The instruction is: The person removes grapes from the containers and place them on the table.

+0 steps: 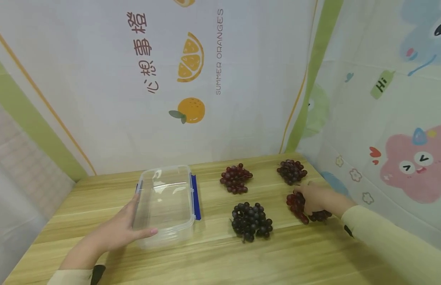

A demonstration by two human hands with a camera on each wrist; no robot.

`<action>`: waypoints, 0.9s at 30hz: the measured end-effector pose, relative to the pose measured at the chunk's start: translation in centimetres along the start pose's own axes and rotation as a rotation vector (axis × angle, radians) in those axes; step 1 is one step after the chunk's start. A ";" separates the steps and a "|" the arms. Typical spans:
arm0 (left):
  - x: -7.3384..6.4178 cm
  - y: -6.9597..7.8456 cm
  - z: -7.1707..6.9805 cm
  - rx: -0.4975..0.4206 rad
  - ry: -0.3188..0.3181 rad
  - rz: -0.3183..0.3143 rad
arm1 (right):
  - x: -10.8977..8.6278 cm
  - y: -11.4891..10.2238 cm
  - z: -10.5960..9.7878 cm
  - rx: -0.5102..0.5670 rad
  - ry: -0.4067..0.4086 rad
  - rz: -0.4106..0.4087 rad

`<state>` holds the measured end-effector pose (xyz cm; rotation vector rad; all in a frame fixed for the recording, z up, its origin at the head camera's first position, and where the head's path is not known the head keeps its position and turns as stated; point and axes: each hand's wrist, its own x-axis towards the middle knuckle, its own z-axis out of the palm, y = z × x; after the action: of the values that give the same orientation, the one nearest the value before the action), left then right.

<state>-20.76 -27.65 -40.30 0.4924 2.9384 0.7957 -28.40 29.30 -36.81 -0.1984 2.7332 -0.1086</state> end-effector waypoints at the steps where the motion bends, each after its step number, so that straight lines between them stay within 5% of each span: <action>1: 0.0 0.1 0.0 -0.001 0.000 0.003 | 0.1 0.0 0.2 -0.006 0.001 0.009; 11: 0.5 -0.6 -0.4 -0.011 0.019 0.009 | -0.1 -0.1 0.6 0.044 -0.026 -0.006; 17: 1.1 -1.5 -0.8 0.005 0.012 0.004 | -0.3 -0.2 -0.1 -0.018 -0.049 -0.052; 27: 2.7 -1.0 -1.5 -0.073 -0.032 -0.016 | 0.0 -1.4 0.5 -0.077 0.033 0.004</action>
<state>-23.84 -28.33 -39.44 0.4707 2.8683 0.8817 -28.03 27.91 -37.16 -0.2148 2.7731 -0.0051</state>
